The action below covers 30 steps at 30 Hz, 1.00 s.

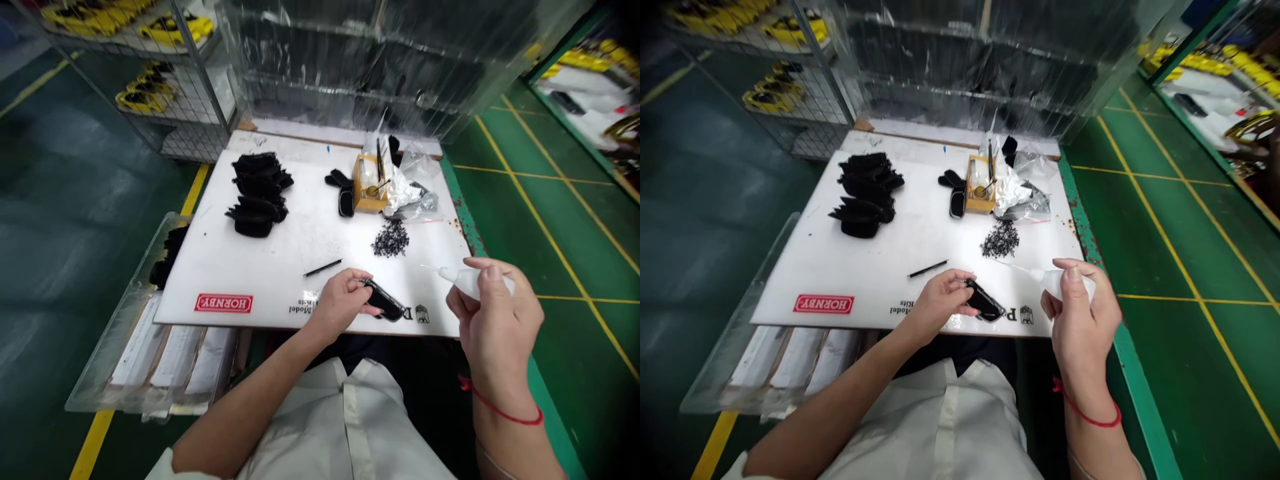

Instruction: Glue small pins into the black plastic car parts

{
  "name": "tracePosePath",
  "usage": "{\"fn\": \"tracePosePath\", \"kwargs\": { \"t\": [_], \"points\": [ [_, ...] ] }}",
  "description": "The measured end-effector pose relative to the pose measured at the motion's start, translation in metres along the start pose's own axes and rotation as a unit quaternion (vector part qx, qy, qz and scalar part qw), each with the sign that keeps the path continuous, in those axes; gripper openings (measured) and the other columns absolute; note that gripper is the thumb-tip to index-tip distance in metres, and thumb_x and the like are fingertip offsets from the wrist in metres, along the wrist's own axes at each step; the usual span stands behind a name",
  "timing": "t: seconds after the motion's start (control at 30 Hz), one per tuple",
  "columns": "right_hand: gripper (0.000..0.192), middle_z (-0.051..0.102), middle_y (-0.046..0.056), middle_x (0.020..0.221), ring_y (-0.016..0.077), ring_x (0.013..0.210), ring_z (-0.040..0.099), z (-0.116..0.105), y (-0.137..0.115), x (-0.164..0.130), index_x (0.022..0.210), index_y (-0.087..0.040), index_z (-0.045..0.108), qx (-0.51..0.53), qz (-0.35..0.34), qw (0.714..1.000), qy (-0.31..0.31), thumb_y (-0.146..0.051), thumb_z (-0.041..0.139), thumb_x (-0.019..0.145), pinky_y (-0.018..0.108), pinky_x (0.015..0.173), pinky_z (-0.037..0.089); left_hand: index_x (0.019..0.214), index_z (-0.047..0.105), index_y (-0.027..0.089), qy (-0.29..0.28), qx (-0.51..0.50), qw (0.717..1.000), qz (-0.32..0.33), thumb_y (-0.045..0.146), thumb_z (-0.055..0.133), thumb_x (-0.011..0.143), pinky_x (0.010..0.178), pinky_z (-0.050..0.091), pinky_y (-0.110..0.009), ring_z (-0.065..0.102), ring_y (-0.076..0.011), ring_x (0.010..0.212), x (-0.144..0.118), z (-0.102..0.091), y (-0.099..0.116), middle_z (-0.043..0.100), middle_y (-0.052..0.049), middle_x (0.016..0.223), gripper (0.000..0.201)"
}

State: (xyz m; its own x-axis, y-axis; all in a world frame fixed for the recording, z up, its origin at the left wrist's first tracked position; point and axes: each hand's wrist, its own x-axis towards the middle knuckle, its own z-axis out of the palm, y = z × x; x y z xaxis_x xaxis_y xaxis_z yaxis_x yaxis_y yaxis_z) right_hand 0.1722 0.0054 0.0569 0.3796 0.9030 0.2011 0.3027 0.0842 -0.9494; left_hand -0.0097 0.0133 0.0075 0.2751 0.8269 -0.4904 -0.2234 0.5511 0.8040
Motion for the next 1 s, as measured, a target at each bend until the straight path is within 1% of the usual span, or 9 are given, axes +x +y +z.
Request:
{"fn": "tracePosePath", "kwargs": {
  "t": [0.1,0.23,0.4,0.53,0.67,0.73,0.87,0.93,1.0],
  "points": [
    [0.025,0.05,-0.003,0.056,0.0111,0.048,0.049,0.005,0.009,0.029,0.09,-0.019,0.06,0.104,0.052,0.993,-0.016,-0.043,0.058,0.083,0.023,0.041,0.036,0.102,0.057,0.015,0.009,-0.027,1.0,0.007,0.018,0.054,0.082,0.069,0.057,-0.028,0.064,-0.0099,0.057,-0.002,-0.001,0.004,0.041,0.006,0.066,0.02],
    [0.033,0.066,0.005,0.087,0.0169,0.072,0.064,0.02,0.018,0.069,0.084,-0.018,0.055,0.08,0.052,0.992,-0.077,-0.037,0.076,0.066,0.027,0.056,0.052,0.104,0.057,0.015,0.017,-0.032,0.999,0.018,0.019,0.053,0.083,0.069,0.058,-0.026,0.058,-0.006,0.055,-0.001,-0.006,0.012,0.037,0.006,0.067,0.022],
    [0.032,0.059,-0.001,0.066,0.0173,0.058,0.061,0.059,0.017,0.108,0.083,-0.02,0.053,0.016,-0.011,0.993,-0.119,-0.042,0.069,0.067,0.033,0.054,0.055,0.103,0.058,0.015,0.02,-0.042,0.999,0.017,0.015,0.052,0.082,0.071,0.059,-0.03,0.053,-0.0052,0.055,-0.001,-0.009,0.015,0.036,0.005,0.068,0.022],
    [0.03,0.061,0.0,0.07,0.0164,0.056,0.058,0.094,0.021,0.129,0.091,-0.02,0.06,-0.024,-0.064,0.991,-0.112,-0.043,0.062,0.072,0.031,0.051,0.051,0.1,0.057,0.013,0.009,-0.034,0.999,0.016,0.013,0.057,0.079,0.073,0.058,-0.029,0.055,-0.0075,0.064,0.0,-0.007,0.013,0.042,0.004,0.069,0.022],
    [0.018,0.064,0.0,0.07,0.0174,0.062,0.058,0.115,0.024,0.137,0.083,-0.021,0.065,-0.089,-0.118,0.986,-0.082,-0.036,0.062,0.073,0.032,0.063,0.048,0.1,0.055,0.012,0.011,-0.033,0.999,0.009,0.01,0.061,0.074,0.075,0.057,-0.03,0.056,-0.0077,0.062,0.0,-0.005,0.013,0.046,0.005,0.064,0.026],
    [0.015,0.064,0.0,0.07,0.0181,0.066,0.058,0.116,0.021,0.136,0.08,-0.021,0.065,-0.112,-0.141,0.982,-0.058,-0.034,0.061,0.074,0.033,0.069,0.046,0.099,0.055,0.012,0.018,-0.033,0.999,0.008,0.009,0.063,0.073,0.075,0.057,-0.03,0.056,-0.0074,0.06,-0.001,-0.004,0.014,0.047,0.006,0.063,0.027],
    [0.018,0.065,0.002,0.089,0.0186,0.083,0.058,0.098,0.006,0.122,0.091,-0.021,0.063,-0.124,-0.192,0.973,0.015,-0.035,0.056,0.082,0.034,0.081,0.044,0.099,0.056,0.013,0.018,-0.03,0.999,0.02,0.011,0.062,0.074,0.077,0.057,-0.031,0.058,-0.007,0.06,0.0,-0.005,0.011,0.047,0.006,0.063,0.026],
    [0.019,0.064,0.002,0.091,0.0178,0.085,0.059,0.083,-0.002,0.107,0.093,-0.021,0.063,-0.134,-0.247,0.956,0.082,-0.036,0.056,0.084,0.033,0.081,0.045,0.099,0.057,0.014,0.012,-0.028,0.999,0.022,0.012,0.062,0.074,0.077,0.057,-0.032,0.057,-0.0058,0.057,0.001,-0.007,0.008,0.04,0.008,0.061,0.025],
    [0.02,0.064,0.002,0.088,0.0159,0.075,0.06,0.067,-0.009,0.087,0.095,-0.021,0.063,-0.146,-0.237,0.955,0.097,-0.037,0.056,0.085,0.031,0.074,0.047,0.098,0.058,0.016,0.012,-0.025,0.999,0.026,0.012,0.062,0.075,0.077,0.056,-0.031,0.055,-0.0046,0.054,0.002,-0.008,0.005,0.033,0.009,0.059,0.024]
  ]
}}
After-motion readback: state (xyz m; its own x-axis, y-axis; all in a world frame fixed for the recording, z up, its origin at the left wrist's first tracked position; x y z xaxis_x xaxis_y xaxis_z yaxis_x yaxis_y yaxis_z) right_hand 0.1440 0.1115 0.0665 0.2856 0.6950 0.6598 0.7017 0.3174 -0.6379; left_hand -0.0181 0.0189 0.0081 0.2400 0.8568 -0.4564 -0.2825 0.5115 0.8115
